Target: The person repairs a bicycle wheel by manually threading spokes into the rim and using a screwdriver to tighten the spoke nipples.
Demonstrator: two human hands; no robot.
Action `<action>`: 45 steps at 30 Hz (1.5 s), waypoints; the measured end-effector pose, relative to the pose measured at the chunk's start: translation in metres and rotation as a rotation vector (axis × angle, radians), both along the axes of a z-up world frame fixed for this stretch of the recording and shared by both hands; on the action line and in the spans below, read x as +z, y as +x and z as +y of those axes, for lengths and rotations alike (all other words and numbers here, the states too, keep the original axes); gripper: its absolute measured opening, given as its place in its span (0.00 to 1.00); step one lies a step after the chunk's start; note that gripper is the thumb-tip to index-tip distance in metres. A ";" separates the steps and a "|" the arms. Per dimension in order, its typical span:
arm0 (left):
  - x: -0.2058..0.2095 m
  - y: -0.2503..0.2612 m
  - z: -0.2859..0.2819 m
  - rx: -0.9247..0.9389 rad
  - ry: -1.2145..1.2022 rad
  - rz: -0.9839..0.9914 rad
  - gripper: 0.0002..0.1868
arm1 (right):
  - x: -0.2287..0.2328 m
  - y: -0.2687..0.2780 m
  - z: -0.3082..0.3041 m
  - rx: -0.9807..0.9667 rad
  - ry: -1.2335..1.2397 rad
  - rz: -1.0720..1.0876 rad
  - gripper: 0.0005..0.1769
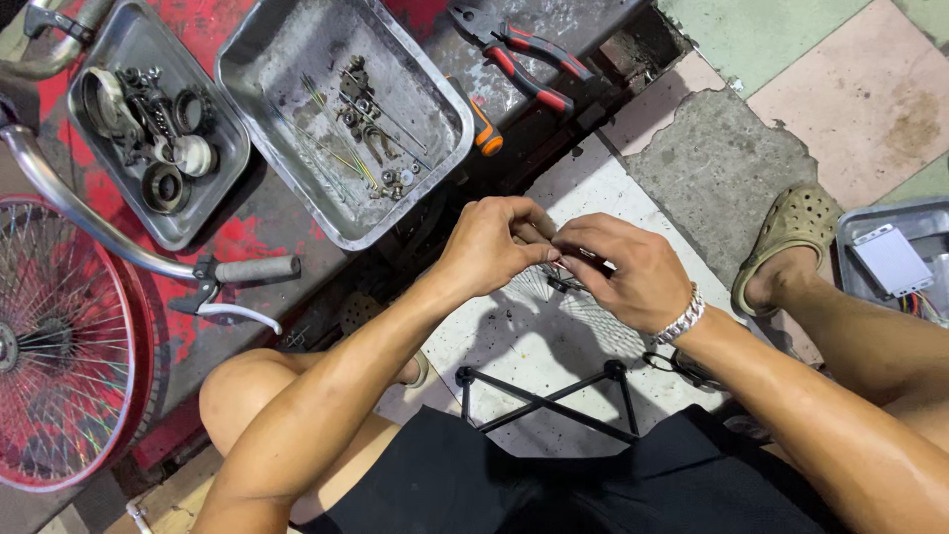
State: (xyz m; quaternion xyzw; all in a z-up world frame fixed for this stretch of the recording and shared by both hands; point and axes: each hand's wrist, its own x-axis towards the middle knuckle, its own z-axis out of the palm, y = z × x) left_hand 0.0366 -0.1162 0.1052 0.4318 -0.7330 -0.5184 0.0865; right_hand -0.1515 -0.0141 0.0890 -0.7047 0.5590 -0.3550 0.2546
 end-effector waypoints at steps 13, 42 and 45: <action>-0.002 0.009 0.003 0.113 0.015 0.132 0.11 | -0.007 -0.003 -0.007 0.020 -0.142 0.104 0.09; -0.081 0.009 0.078 0.073 0.069 0.029 0.13 | 0.023 -0.017 0.007 0.042 0.269 -0.051 0.10; -0.082 0.008 0.076 0.082 0.085 0.044 0.13 | 0.021 -0.021 0.009 0.198 0.047 0.005 0.11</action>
